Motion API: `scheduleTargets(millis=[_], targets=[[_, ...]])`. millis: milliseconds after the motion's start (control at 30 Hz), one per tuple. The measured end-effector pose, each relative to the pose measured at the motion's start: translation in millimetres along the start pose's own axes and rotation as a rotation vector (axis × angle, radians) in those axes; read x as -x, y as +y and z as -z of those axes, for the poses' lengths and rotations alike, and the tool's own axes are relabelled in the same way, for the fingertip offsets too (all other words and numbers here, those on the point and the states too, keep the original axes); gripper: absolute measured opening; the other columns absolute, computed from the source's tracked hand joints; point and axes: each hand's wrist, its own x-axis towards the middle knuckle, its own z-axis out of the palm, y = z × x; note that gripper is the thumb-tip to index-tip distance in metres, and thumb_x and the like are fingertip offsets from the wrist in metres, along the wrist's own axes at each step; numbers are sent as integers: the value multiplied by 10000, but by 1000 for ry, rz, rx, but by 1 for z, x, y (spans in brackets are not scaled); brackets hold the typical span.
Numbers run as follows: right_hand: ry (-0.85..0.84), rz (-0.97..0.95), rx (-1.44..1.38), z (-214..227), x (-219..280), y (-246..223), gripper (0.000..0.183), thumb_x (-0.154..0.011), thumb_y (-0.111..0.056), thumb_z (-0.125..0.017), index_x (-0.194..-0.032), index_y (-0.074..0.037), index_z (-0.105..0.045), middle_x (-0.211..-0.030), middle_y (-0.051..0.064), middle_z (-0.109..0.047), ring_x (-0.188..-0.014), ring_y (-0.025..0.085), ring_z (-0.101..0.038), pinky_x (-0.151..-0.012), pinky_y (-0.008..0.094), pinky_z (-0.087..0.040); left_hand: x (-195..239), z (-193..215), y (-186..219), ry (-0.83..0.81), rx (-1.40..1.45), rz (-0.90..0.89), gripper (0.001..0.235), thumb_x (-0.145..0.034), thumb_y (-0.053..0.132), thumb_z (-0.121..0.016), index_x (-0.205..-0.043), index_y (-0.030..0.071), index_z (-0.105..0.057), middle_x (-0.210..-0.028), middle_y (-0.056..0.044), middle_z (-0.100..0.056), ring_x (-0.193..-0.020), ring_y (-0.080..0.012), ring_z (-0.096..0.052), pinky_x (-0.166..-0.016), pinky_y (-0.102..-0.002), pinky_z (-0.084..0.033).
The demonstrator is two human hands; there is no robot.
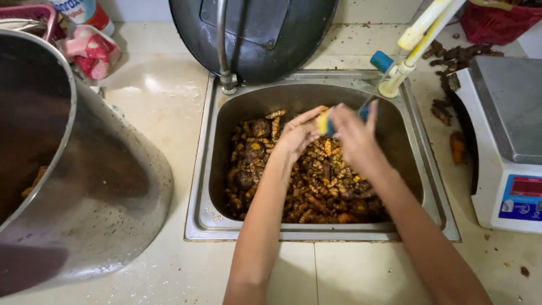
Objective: Scrubbing and washing turmeric roots in a kitchen sink using a sponge and running water.
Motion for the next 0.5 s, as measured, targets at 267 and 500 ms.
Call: scheduleTargets(millis=[267, 500], targets=[[36, -220, -179, -5, -1, 13, 586, -1026, -44, -571, -1589, -13, -411, -1389, 188, -581, -1340, 319, -541, -1173, 713, 18, 9, -6, 5, -70, -4, -19, 398, -942, 113, -724, -1334, 97, -657, -976, -101, -718, -842, -213, -772, -723, -257, -649], [58, -366, -268, -20, 13, 27, 579, -1077, -166, -586, -1598, -6, -392, -1324, 168, -551, -1225, 294, -558, -1153, 601, -145, -18, 6, -24, -89, -218, -150, 400, -913, 151, -786, -1299, 105, -689, -1122, -102, -741, -982, -199, -740, -869, -286, -599]])
